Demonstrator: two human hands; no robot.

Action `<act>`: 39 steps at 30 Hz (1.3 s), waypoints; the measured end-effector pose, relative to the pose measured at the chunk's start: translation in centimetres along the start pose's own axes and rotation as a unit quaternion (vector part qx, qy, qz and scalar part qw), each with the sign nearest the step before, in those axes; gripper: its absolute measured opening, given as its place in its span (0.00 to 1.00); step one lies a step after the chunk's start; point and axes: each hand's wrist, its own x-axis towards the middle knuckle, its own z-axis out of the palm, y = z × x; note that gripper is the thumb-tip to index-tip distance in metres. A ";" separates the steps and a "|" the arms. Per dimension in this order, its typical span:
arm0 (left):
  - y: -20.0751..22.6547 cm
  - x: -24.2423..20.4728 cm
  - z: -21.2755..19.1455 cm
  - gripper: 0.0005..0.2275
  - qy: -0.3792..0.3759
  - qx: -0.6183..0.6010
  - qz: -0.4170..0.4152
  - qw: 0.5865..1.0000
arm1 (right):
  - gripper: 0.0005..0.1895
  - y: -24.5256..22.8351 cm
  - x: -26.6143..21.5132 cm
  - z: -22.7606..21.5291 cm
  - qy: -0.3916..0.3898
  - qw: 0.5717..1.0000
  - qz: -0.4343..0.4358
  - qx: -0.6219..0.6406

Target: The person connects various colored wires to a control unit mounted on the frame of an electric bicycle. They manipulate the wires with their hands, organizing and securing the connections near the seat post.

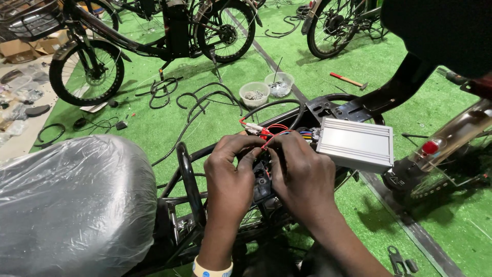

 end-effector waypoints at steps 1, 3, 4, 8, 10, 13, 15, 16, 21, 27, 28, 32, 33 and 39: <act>-0.1 0.0 0.0 0.08 0.000 -0.001 0.000 1.000 | 0.04 -0.1 0.0 0.0 0.000 1.000 0.000 0.000; -0.2 -0.1 -0.2 0.08 -0.003 0.001 0.004 1.000 | 0.04 -0.3 -0.1 0.0 0.009 1.000 0.006 -0.012; -0.1 -0.1 -0.2 0.08 -0.003 0.001 0.004 1.000 | 0.04 -0.3 -0.2 0.1 0.009 1.000 0.006 -0.012; 0.2 -0.1 -0.5 0.08 -0.006 -0.012 -0.005 1.000 | 0.03 -0.6 -0.1 0.1 0.011 0.999 0.006 -0.042; 0.3 -0.1 -0.6 0.08 -0.006 -0.017 -0.007 1.000 | 0.03 -0.7 -0.1 0.2 0.009 0.999 0.007 -0.041; 0.4 -0.2 -0.5 0.08 -0.012 -0.013 -0.008 1.000 | 0.02 -0.6 -0.4 0.3 0.017 0.999 0.016 -0.046; 0.5 -0.2 -0.6 0.08 -0.010 -0.013 -0.008 1.000 | 0.02 -0.6 -0.6 0.5 0.021 0.998 0.015 -0.059; 0.5 -0.3 -0.5 0.08 -0.010 -0.014 -0.008 1.000 | 0.02 -0.6 -0.6 0.4 0.021 0.998 0.014 -0.059; 0.2 -0.4 -0.5 0.08 -0.002 -0.011 -0.008 1.000 | 0.02 -0.4 -0.7 0.6 0.029 0.999 0.014 -0.035; 0.4 -0.4 -0.6 0.08 -0.004 -0.013 -0.002 1.000 | 0.02 -0.3 -0.9 -0.2 0.020 0.999 0.012 0.024; 0.1 -0.5 -0.5 0.08 -0.003 -0.013 -0.002 1.000 | 0.02 -0.3 -0.9 -0.4 0.020 0.999 0.012 0.024; -0.7 -0.7 -0.4 0.09 -0.002 0.008 0.017 1.000 | 0.07 -0.4 -0.8 -0.8 -0.002 0.998 -0.008 0.060; -0.7 -0.7 -0.4 0.08 -0.003 0.005 0.018 1.000 | 0.06 -0.4 -0.8 -0.8 0.001 0.999 -0.007 0.050; -0.8 -0.7 -0.4 0.10 0.002 0.002 0.001 1.000 | 0.06 -0.8 -0.6 -0.8 -0.025 0.999 0.028 0.026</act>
